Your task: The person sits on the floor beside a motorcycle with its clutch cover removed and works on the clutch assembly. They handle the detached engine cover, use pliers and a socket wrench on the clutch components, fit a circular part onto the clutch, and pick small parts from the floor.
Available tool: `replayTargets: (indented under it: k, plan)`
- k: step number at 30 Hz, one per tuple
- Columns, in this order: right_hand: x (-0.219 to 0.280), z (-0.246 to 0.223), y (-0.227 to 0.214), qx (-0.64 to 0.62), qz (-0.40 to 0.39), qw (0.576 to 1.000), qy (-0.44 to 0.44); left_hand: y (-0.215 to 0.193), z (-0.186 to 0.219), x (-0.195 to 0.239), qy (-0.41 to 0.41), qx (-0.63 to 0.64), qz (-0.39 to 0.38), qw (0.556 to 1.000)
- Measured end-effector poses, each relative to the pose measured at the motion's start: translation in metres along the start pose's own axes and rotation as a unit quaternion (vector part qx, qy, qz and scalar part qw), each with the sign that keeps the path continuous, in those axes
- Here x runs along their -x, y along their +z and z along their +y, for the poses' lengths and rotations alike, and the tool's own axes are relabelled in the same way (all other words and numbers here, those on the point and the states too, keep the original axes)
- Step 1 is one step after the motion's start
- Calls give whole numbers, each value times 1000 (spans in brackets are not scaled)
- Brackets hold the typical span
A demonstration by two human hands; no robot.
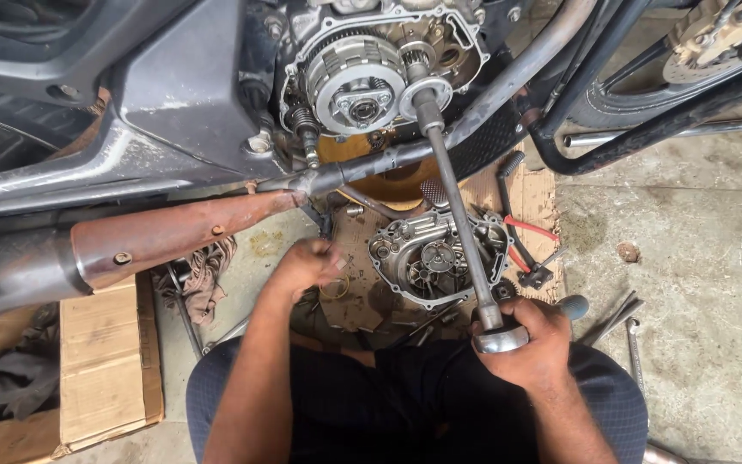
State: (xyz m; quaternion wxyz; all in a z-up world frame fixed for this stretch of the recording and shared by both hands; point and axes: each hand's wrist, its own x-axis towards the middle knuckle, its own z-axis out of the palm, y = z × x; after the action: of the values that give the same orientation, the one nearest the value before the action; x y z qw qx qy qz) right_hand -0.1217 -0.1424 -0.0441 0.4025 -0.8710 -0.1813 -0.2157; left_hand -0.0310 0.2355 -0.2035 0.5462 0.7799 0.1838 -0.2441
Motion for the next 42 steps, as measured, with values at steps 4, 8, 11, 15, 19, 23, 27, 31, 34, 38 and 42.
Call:
replayTargets:
  k: [4,8,11,15,19,23,27,31,34,38,42]
  plan:
    - [1,-6,1,29,-7,999,20,37,151,71,101,433,-30,895]
    - [3,-9,3,38,17,999,4,66,191,-20,154,556,-22,817]
    - [2,-10,0,46,25,999,-4,85,210,-71,184,626,-28,758]
    - [0,-13,-1,14,5,999,47,94,212,-67,155,676,39,720]
    - [4,-8,1,6,-13,997,71,90,209,-77,93,675,76,728]
    - [1,-10,-1,13,-16,998,67,83,232,-89,53,659,72,747]
    - [1,-8,-2,3,-30,997,75,97,219,-157,93,747,23,658]
    - [1,-7,-3,15,-40,997,69,110,203,-194,189,767,-44,611]
    - [2,-5,-2,5,-39,997,64,112,233,-111,198,776,-1,599]
    - [2,-5,-2,5,-50,996,80,103,246,-65,236,752,-7,616]
    - [2,-5,-1,9,-50,995,87,89,239,-74,159,797,34,582]
